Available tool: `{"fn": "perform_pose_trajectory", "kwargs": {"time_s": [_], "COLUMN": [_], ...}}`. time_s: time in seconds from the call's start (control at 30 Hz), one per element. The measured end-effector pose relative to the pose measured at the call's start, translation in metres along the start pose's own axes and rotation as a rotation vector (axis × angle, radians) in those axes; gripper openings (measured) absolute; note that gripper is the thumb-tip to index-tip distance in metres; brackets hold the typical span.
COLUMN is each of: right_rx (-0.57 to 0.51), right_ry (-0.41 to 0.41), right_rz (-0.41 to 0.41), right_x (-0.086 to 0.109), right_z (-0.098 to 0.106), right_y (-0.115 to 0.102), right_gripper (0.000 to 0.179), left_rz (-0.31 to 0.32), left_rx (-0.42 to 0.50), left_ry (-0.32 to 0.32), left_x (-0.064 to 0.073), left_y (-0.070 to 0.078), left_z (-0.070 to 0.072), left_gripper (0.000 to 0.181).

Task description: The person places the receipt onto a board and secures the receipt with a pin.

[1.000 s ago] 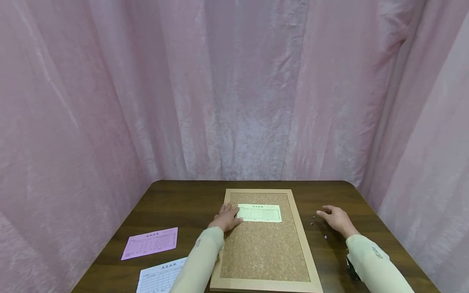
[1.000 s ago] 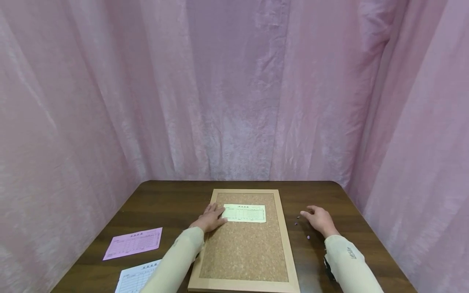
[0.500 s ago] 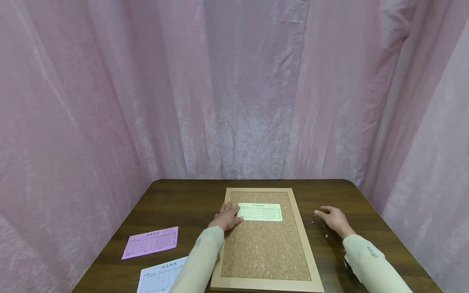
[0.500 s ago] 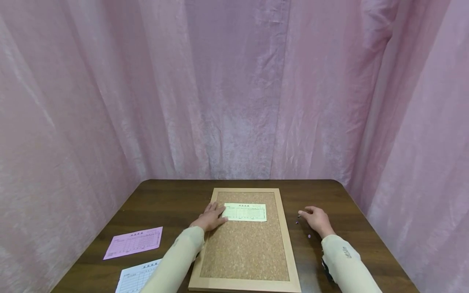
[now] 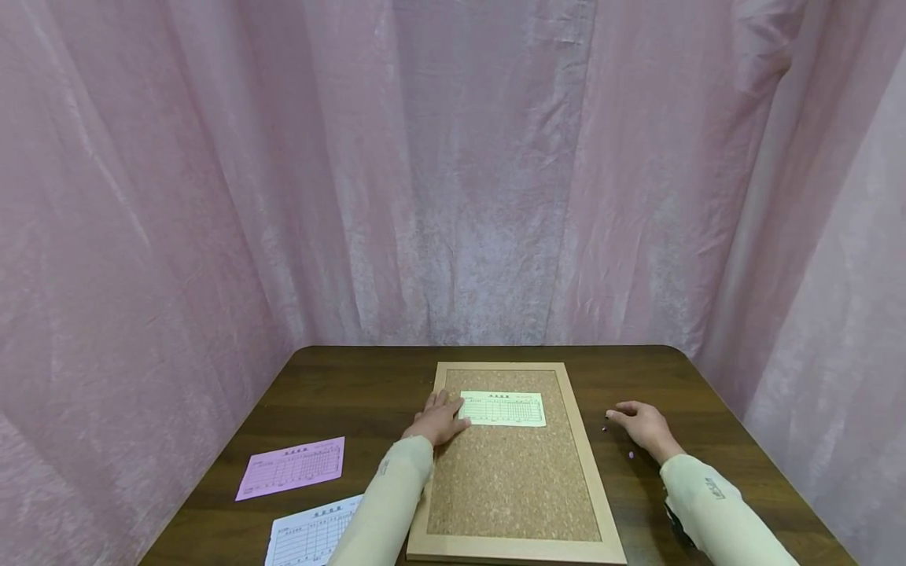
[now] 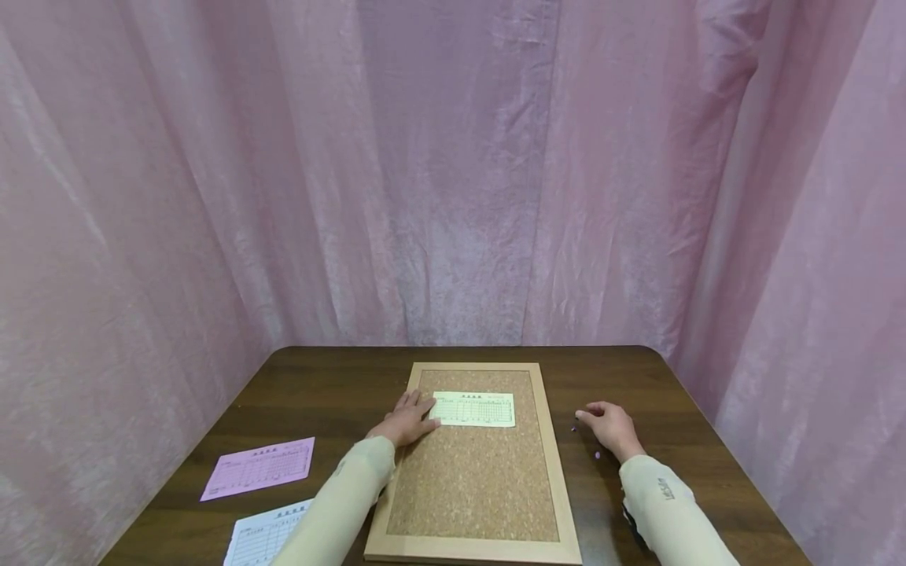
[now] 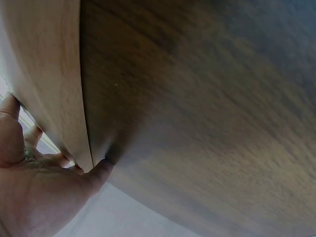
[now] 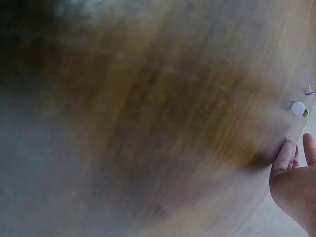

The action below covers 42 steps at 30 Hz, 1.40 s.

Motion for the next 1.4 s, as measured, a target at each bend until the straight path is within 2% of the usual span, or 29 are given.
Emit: {"fn": "perform_pose_trajectory", "kwargs": {"time_s": [0.77,1.2,1.4], "right_rx": [0.054,0.054,0.085], "right_ry": [0.055,0.046,0.052], "right_rz": [0.009,-0.014,0.003], "right_x": [-0.0002,-0.0023,-0.0032], "right_z": [-0.0031,-0.0056,-0.0043], "right_y": [-0.0032,-0.0036,-0.0064], "right_gripper": [0.034,0.03,0.028], "left_rz": [-0.003,-0.007,-0.022], "left_rx": [0.008,-0.017,-0.015], "left_ry": [0.004,0.004,0.01], "left_x": [0.0008,-0.0002,0.0012], "left_y": [-0.0016,-0.0027,0.0005], "left_z": [-0.0018,-0.001,-0.0007], "left_gripper": [0.059,0.059,0.058]}}
Point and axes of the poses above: each hand's wrist, its own x-axis away from the middle knuckle, its own z-axis out of the back of the hand, y = z × x, the point moved 6 cm from there along -x, towards the middle knuckle, and after that the axes turned 15 degrees about x, right-handed, at the moved point
